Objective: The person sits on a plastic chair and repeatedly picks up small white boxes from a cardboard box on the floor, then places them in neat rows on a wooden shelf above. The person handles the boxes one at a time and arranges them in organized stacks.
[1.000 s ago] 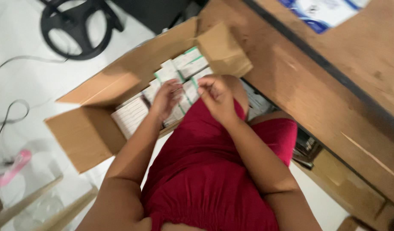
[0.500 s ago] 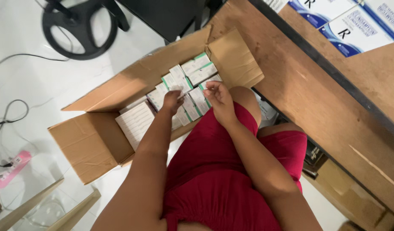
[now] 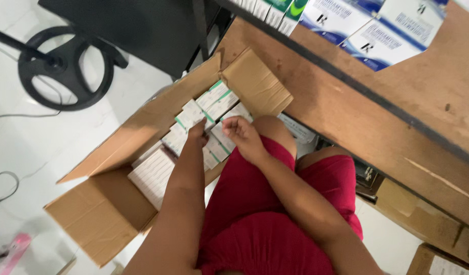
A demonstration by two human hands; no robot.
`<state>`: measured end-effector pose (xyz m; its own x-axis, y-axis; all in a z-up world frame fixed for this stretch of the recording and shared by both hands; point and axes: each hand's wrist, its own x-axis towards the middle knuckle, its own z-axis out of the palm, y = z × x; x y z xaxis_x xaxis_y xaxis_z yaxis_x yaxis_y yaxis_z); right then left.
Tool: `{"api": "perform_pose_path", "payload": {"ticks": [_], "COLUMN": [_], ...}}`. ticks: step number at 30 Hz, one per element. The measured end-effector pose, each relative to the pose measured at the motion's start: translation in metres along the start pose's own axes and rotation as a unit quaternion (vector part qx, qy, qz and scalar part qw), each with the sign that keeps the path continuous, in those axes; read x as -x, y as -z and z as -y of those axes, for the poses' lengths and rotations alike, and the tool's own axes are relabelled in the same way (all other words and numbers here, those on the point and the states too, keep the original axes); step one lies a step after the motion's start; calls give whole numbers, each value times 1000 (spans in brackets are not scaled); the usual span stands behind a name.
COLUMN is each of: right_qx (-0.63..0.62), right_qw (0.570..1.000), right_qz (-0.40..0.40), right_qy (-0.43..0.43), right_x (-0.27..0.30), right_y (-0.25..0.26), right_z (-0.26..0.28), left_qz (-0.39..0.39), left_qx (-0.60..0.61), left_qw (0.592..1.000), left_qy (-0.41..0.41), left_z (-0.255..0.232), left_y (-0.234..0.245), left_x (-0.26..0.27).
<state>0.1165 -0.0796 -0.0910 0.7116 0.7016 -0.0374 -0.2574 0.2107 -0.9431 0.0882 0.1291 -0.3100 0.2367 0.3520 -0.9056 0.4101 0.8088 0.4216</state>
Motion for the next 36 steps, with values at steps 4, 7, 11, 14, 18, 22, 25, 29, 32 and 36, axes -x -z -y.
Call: {"api": "perform_pose_path", "payload": {"ticks": [4,7,11,14,18,22,25,29,32,36], "right_qx": [1,-33,-8,-22,-65,-90,167,257,254,31], "right_qw": [1000,999,1000,999,991,995,981,963,943,910], "right_qz": [-4,-13,-25,-40,-106,0,-18,-58,-126,-213], "right_qy": [-16,-31,-18,-9,-55,35,96,62,175,354], "right_x": [0,0,5,4,9,42,73,109,135,140], "right_y": [6,11,5,-7,-11,3,15,39,79,162], "right_z": [-2,-2,6,31,95,168,207,234,262,309], "left_qz": [41,124,343,466,631,668,616,505,588,532], "left_qx": [132,146,209,191,148,104,-3,-50,-19,-99], "left_qw": [987,975,914,864,757,724,783,862,804,828], "left_qy": [-84,-113,-63,-8,87,141,86,-9,-89,-149], "left_z": [6,7,-12,-35,-61,-59,-52,-38,-37,-35], "left_y": [5,29,67,71,49,17,-6,-22,-27,-20], "left_x": [22,66,153,224,290,327,351,377,382,367]}}
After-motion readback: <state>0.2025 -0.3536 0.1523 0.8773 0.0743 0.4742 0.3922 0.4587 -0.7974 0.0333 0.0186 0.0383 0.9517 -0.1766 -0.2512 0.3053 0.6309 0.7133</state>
